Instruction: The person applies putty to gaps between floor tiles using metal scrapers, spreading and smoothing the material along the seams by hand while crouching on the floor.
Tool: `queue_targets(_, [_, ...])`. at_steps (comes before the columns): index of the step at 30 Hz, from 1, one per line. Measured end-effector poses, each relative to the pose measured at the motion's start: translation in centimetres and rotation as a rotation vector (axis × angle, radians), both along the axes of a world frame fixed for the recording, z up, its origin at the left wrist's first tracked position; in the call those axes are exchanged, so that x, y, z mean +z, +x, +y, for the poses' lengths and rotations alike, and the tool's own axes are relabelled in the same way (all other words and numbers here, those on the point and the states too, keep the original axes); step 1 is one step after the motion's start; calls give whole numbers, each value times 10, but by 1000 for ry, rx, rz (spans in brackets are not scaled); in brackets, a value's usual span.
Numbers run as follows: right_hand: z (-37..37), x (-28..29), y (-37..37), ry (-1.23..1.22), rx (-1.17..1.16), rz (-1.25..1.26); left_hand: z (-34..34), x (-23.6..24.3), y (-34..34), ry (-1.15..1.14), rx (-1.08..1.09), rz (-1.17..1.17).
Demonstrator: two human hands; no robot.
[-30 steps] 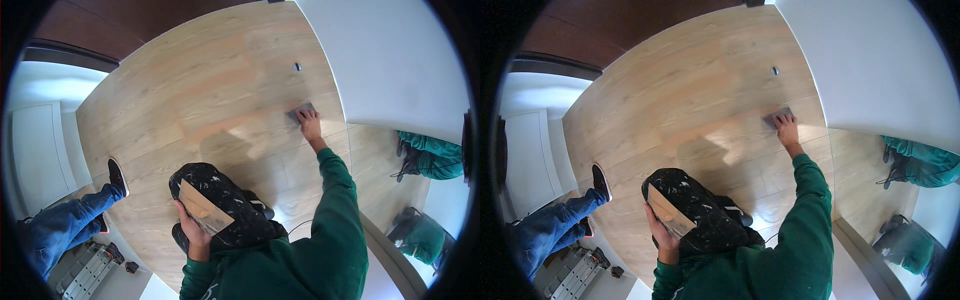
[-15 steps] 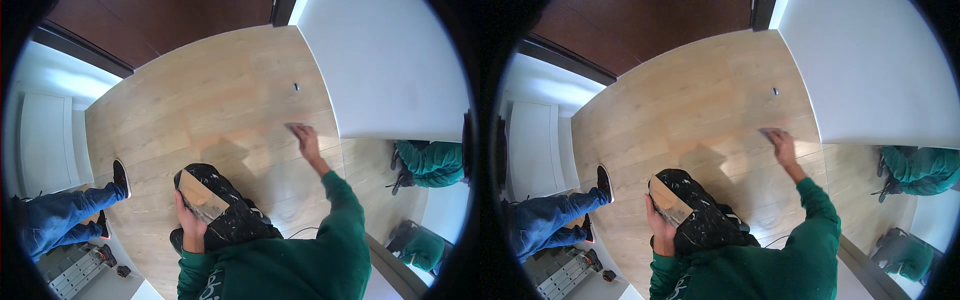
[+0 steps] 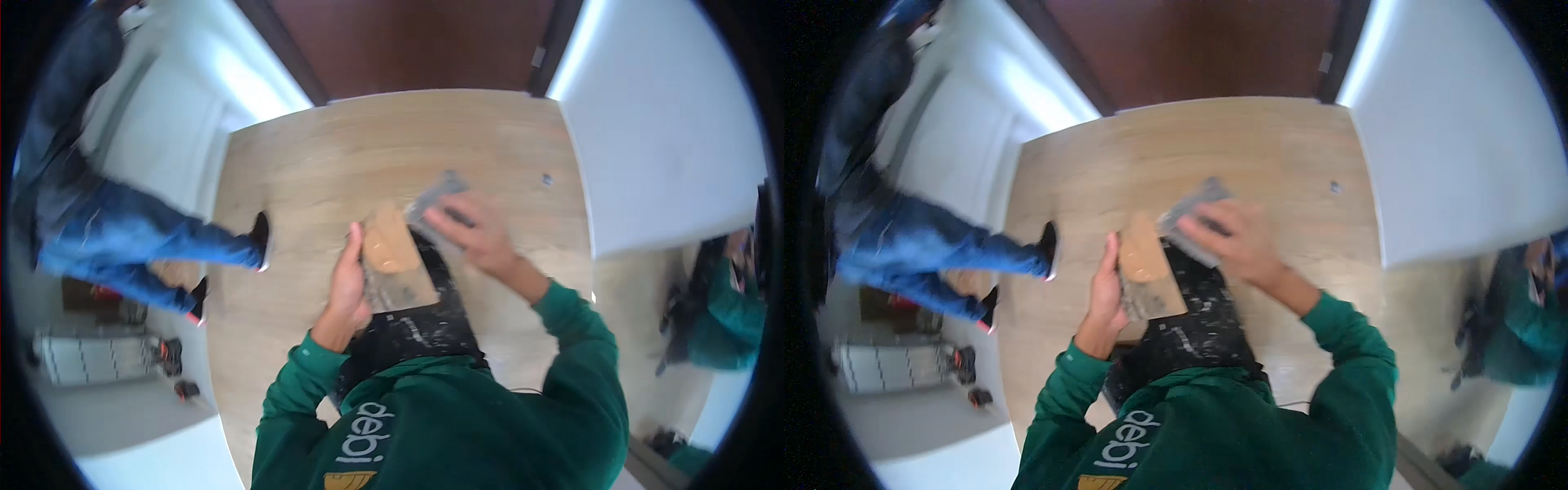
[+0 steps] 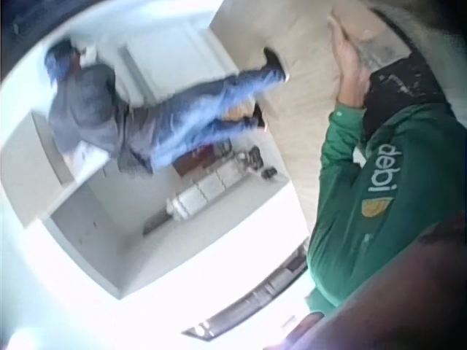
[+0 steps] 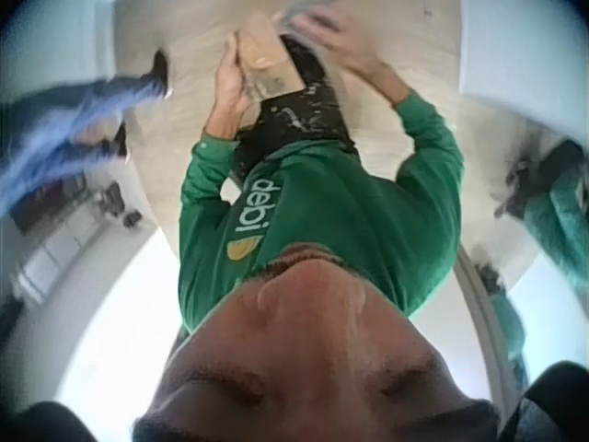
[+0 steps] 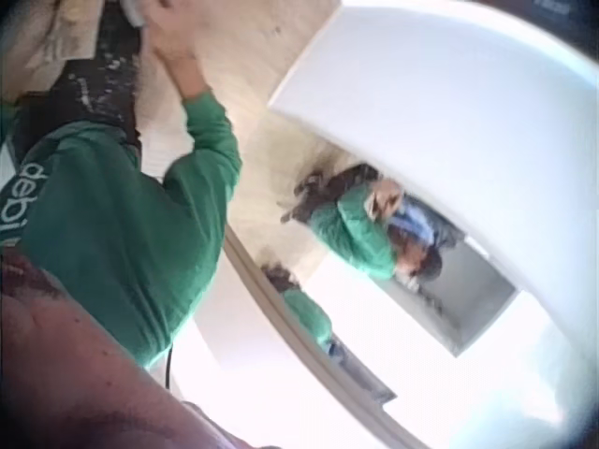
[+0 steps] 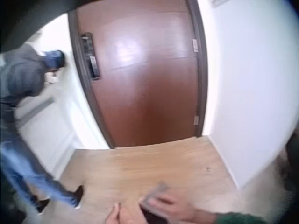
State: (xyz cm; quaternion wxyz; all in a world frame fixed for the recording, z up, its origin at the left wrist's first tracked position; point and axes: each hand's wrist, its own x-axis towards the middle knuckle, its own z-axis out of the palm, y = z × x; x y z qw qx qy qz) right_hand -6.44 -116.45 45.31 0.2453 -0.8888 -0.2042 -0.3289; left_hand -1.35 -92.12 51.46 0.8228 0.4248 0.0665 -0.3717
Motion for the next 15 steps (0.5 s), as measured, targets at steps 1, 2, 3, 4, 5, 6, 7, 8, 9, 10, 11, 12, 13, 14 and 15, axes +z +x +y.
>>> queue_targets(1, [9, 11, 1, -126, -54, 1, 17, 4, -3, -2, 106, -66])
queue_targets(2, [15, 32, 0, -260, -119, -6, 29, 9, -6, -14, 205, -136])
queue_targets(3, [20, 38, -5, -117, -110, -1, 40, 13, -11, -38, 285, -201])
queue_targets(4, [30, 47, -10, 26, -101, 5, 52, 15, -15, 62, 402, -437])
queue_targets(5, [49, 60, -17, 420, -20, 71, 66, 13, -18, 173, 518, -669])
queue_targets(6, [68, 74, -25, 810, 69, 151, 81, 11, -19, 288, 626, -898])
queue_targets(7, [81, 92, -33, 1197, 158, 247, 95, 11, -21, 427, 719, -1131])
queue_targets(8, [95, 112, -41, 1394, 235, 429, 110, 15, -23, 501, 802, -1338])
queue_targets(9, [107, 135, -49, 1577, 307, 622, 121, 20, -23, 568, 877, -1542])
queue_targets(10, [111, 150, -56, 1748, 361, 804, 125, 25, -20, 606, 940, -1746])
queue_targets(11, [113, 152, -58, 1747, 476, 984, 136, 28, -18, 658, 892, -1932])
queue_targets(12, [120, 153, -61, 1790, 583, 1138, 140, 32, -15, 608, 885, -2055])
queue_targets(13, [130, 161, -65, 1790, 625, 1211, 140, 39, -12, 560, 876, -2171])
queue_targets(14, [139, 169, -67, 1791, 657, 1276, 136, 45, -9, 495, 864, -2285])
queue_targets(15, [146, 172, -67, 1801, 653, 1281, 136, 54, -12, 476, 806, -2344])
